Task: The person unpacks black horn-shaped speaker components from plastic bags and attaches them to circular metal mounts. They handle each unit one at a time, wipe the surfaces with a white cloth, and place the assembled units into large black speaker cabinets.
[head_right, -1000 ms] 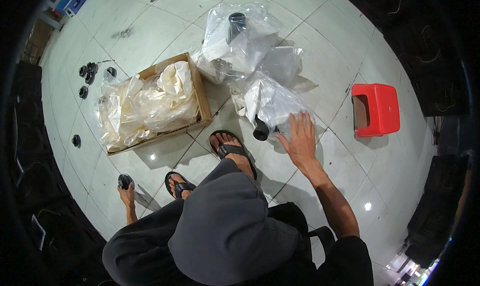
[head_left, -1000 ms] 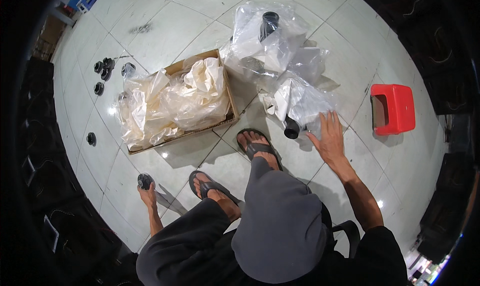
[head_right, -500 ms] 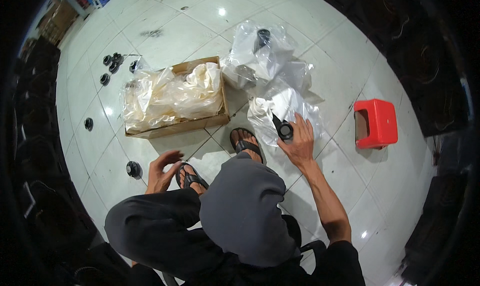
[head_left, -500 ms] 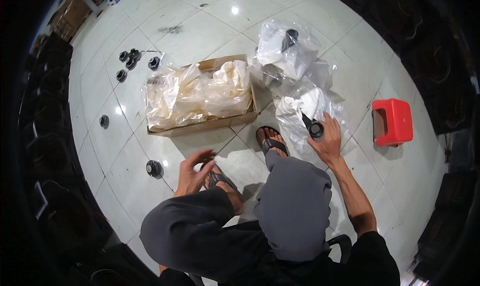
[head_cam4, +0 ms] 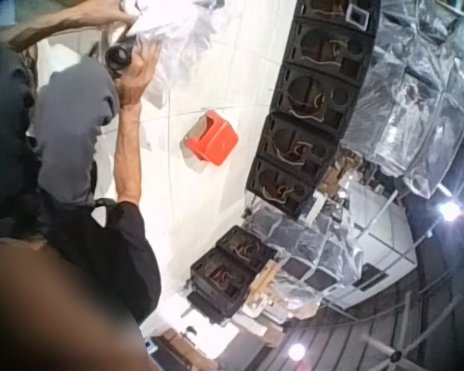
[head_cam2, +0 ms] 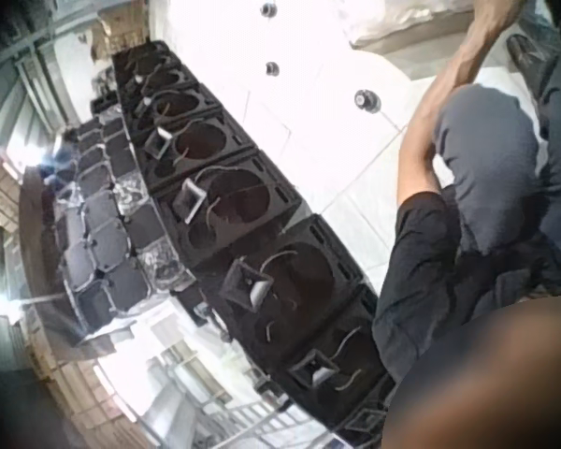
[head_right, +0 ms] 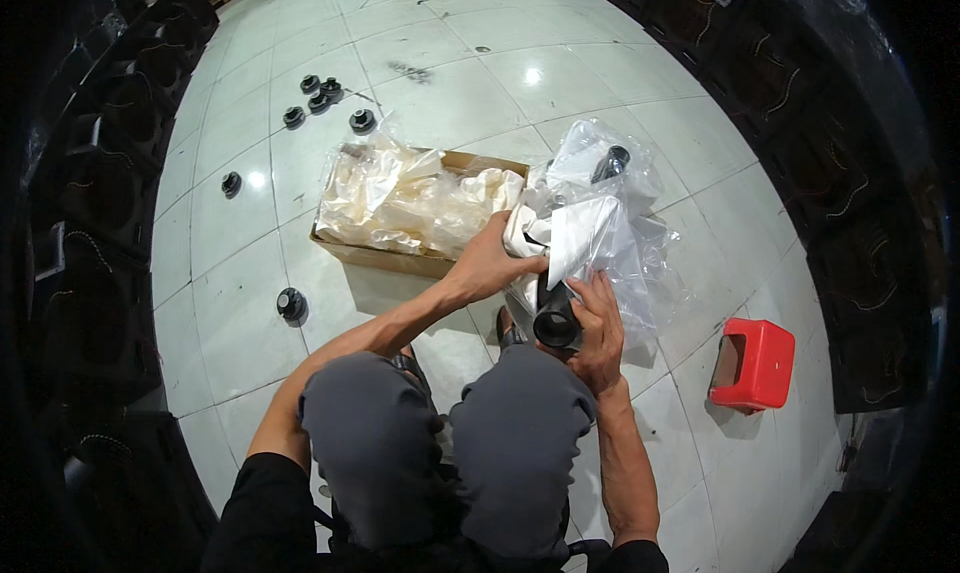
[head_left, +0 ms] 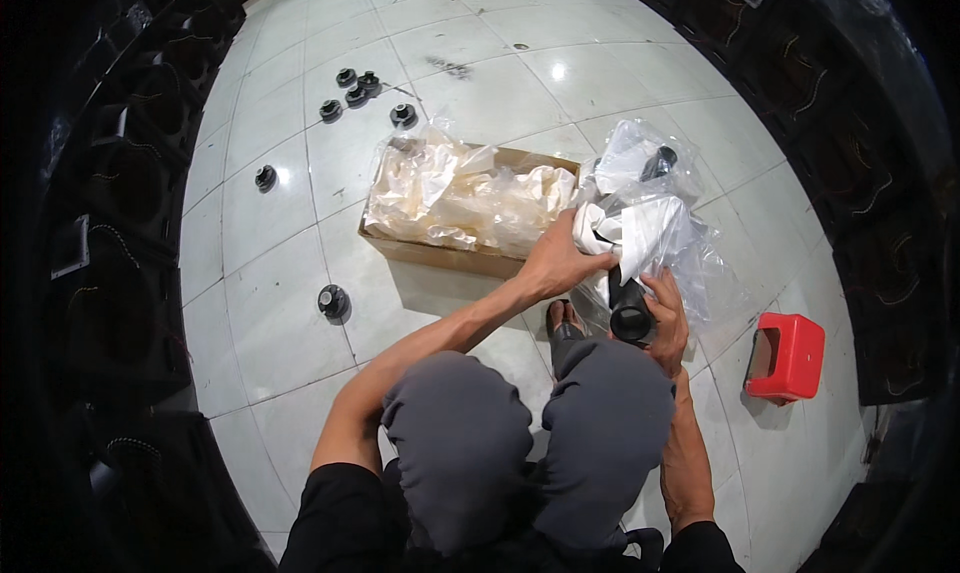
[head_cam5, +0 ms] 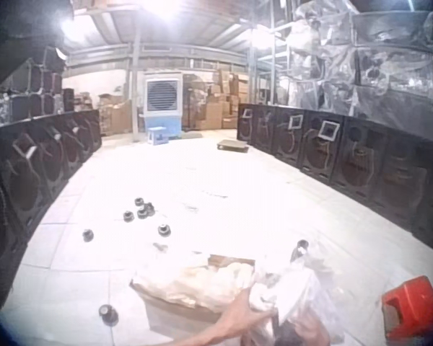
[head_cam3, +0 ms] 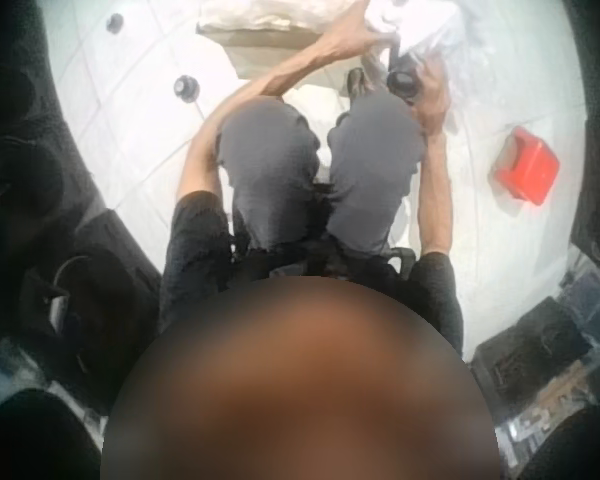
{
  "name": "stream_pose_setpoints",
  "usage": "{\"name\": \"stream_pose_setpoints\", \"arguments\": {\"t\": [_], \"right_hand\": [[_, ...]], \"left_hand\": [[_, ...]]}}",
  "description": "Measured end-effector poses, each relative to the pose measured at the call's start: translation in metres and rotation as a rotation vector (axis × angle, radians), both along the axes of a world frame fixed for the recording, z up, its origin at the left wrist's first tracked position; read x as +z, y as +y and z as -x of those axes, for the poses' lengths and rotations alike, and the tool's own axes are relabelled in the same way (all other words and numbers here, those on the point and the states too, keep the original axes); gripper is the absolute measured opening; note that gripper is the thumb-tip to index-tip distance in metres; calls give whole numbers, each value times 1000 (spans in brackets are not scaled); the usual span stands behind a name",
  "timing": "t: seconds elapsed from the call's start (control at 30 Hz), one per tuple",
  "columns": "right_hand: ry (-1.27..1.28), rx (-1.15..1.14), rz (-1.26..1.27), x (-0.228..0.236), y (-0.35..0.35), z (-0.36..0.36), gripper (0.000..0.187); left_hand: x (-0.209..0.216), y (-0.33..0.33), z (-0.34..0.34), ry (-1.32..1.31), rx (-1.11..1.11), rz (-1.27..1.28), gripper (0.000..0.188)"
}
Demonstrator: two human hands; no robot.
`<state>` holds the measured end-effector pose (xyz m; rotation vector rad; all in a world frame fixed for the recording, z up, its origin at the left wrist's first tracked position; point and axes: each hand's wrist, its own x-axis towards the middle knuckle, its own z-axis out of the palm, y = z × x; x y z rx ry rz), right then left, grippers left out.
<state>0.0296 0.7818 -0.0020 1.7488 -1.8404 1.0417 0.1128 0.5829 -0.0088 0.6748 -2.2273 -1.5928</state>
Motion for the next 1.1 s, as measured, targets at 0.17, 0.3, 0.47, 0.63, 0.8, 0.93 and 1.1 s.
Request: {"name": "stream_pose_setpoints", "arguments": {"t": [0.17,0.3,0.47,0.63,0.8,0.93,1.1], "right_hand": [[-338,-119,13,-5,-21,-5,65],[-801,-211,-58,4,-27,2,71],[-987,-284,50,8,-38,5,48],[-1313,-135,380,-20,-50,16,31],[-1301,-149,514,-11,-54,13,27],[-1241,-318,546,-8,-53,22,28],[-1533,-299,564,-19,-47,32,29]], "left_hand": [[-11,2,-28,68,293,-112,60],[-23,-6,-30,251,379,-500,45],[-31,-21,-38,380,407,-1034,15],[-47,-18,-26,545,399,-1496,11],[-9,-3,-40,261,260,-502,61],[-3,7,-39,274,-12,-190,93],[-12,8,-34,176,-265,-371,73]]}}
